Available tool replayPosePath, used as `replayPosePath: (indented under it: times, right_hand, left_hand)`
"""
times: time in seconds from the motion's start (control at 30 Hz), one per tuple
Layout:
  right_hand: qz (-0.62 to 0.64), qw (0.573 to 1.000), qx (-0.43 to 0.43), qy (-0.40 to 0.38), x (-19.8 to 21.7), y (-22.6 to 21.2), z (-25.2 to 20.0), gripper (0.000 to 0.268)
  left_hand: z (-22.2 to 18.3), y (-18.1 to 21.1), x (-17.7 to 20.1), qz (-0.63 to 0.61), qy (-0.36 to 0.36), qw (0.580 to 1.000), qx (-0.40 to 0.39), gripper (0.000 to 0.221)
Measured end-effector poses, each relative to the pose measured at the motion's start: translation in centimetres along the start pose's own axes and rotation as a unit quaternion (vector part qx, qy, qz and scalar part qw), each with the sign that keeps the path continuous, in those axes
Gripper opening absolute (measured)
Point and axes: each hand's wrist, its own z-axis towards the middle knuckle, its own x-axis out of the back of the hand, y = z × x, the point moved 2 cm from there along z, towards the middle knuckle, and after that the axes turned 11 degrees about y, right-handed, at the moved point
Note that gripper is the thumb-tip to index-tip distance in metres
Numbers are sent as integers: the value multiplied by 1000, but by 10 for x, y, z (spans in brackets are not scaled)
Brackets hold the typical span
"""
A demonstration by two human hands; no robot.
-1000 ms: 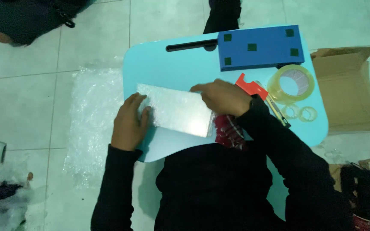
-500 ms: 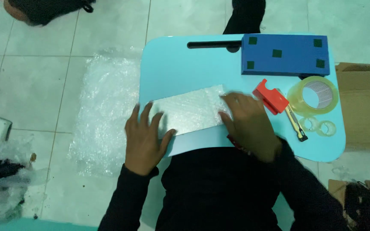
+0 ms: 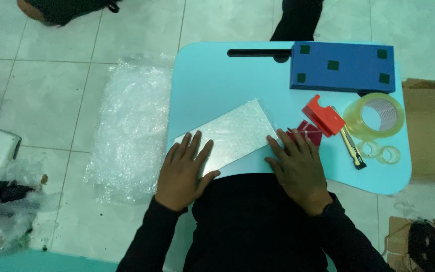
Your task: Wrap an item in bubble wrap and secure it inside a cardboard box using tape.
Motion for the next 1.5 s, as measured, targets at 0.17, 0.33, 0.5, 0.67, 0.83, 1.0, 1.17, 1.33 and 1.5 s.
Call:
replayPosePath:
  times: [0.17, 0.33, 0.5, 0.67, 0.83, 1.0, 1.17, 1.33, 1.5]
  right_hand:
    - [19, 1000, -20, 3, 6, -1, 3, 47]
    - [103, 991, -64, 56, 12, -3, -8, 45]
    - [204, 975, -91, 8, 2, -1, -9, 55]
    - [167, 984, -54, -16, -8, -20, 6, 60]
    - [136, 990, -29, -37, -24, -24, 26, 60]
    - [197, 974, -58, -99, -32, -14, 41, 65]
    - [262, 957, -73, -104, -35, -7, 68, 71]
    - [278, 948, -90, -129, -29, -6, 83, 73]
    - [108, 994, 20, 23, -28, 9, 64, 45]
  left_hand:
    - [-15, 17, -6, 57, 50, 996, 38, 62]
    - [-1, 40, -9, 102, 110, 986, 73, 59]
    - [30, 64, -8, 170, 27, 964, 204, 66]
    - [21, 78, -11, 130, 19, 979, 159, 73]
    - [-14, 69, -19, 80, 58, 994, 47, 69]
    - [2, -1, -20, 81, 68, 988, 110, 56]
    - [45, -16, -20, 35, -39, 999, 14, 68]
    - [50, -15, -26, -10, -70, 997, 7, 77]
    - [60, -24, -31, -26, -90, 995, 23, 93]
